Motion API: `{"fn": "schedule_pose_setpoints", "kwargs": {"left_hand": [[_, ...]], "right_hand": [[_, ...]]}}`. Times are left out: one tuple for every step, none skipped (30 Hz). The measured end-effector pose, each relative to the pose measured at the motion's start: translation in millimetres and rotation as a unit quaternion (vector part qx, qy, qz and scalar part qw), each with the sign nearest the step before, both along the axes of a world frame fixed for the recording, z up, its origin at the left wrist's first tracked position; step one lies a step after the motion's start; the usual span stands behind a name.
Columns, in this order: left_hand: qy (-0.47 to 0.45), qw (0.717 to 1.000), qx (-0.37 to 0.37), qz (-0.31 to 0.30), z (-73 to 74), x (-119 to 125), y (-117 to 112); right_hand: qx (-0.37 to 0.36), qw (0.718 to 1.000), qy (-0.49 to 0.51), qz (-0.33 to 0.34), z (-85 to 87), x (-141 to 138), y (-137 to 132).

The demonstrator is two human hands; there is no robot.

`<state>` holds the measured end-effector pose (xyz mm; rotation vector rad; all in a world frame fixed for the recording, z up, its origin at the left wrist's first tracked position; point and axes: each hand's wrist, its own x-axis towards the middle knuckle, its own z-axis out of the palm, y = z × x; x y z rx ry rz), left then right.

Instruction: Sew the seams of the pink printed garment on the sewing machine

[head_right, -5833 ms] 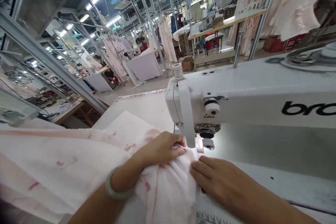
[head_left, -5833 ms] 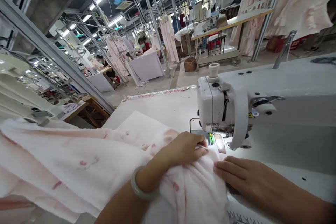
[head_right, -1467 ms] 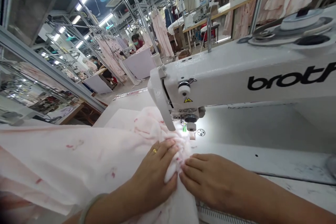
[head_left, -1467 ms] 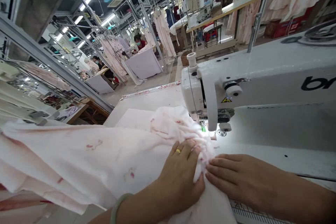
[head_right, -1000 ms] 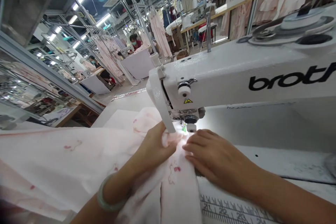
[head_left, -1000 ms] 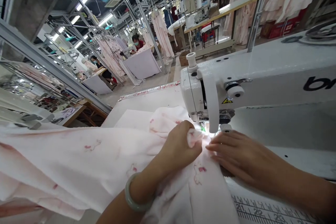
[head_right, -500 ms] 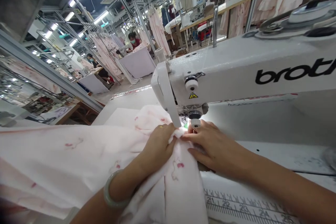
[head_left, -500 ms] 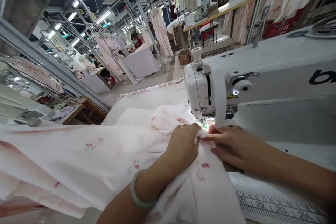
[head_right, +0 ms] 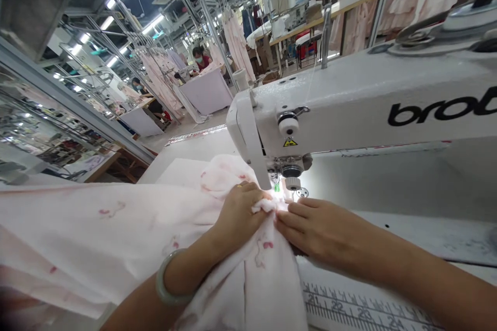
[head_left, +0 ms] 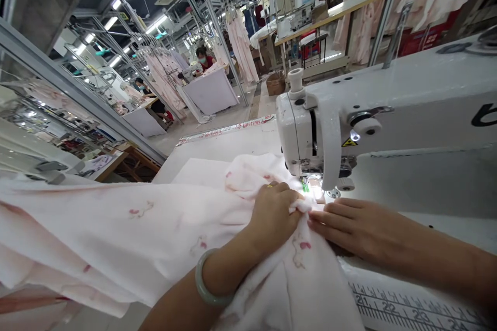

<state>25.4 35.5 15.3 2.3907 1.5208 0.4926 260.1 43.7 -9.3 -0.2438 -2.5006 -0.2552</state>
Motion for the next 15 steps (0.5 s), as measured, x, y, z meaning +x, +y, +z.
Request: {"fn": "schedule_pose_setpoints", "kwargs": {"left_hand": [[0.009, 1.000, 0.016, -0.013, -1.6, -1, 0], [0.020, 0.999, 0.034, -0.033, -2.9, -2, 0], [0.034, 0.996, 0.052, -0.061, -3.7, -3, 0], [0.050, 0.992, 0.068, -0.093, -4.1, -3, 0], [0.065, 0.987, 0.080, -0.123, -4.2, -4, 0], [0.077, 0.983, 0.085, -0.146, -4.1, -4, 0], [0.084, 0.980, 0.083, -0.158, -3.9, -5, 0], [0.081, 0.981, 0.076, -0.160, -3.7, -6, 0], [0.067, 0.984, 0.065, -0.154, -3.7, -6, 0], [0.040, 0.987, 0.051, -0.146, -3.8, -7, 1], [0.003, 0.990, 0.035, -0.136, -4.1, -8, 2], [-0.043, 0.991, 0.016, -0.126, -4.2, -9, 3], [-0.092, 0.990, -0.005, -0.111, -4.3, -9, 4], [-0.141, 0.985, -0.029, -0.092, -4.1, -10, 5], [-0.187, 0.978, -0.054, -0.070, -3.6, -10, 6]], "right_hand": [[0.000, 1.000, 0.005, 0.003, 0.0, 1, 0], [0.001, 1.000, 0.010, 0.009, 0.9, 3, 0], [0.003, 1.000, 0.014, 0.015, 2.3, 5, 1], [0.006, 1.000, 0.018, 0.023, 4.0, 7, 1], [0.010, 0.999, 0.020, 0.028, 5.6, 8, 1], [0.014, 0.999, 0.020, 0.032, 6.7, 10, 1], [0.014, 0.999, 0.017, 0.032, 7.0, 11, 0], [0.007, 0.999, 0.014, 0.030, 6.4, 11, -1], [-0.004, 1.000, 0.008, 0.027, 4.9, 12, -1], [-0.016, 1.000, 0.001, 0.023, 2.9, 12, -2], [-0.029, 0.999, -0.006, 0.019, 0.6, 12, -2], [-0.040, 0.999, -0.010, 0.017, -1.7, 12, -3], [-0.050, 0.999, -0.013, 0.015, -3.5, 12, -3], [-0.058, 0.998, -0.013, 0.016, -4.9, 13, -3], [-0.065, 0.998, -0.012, 0.017, -5.7, 13, -3]]}}
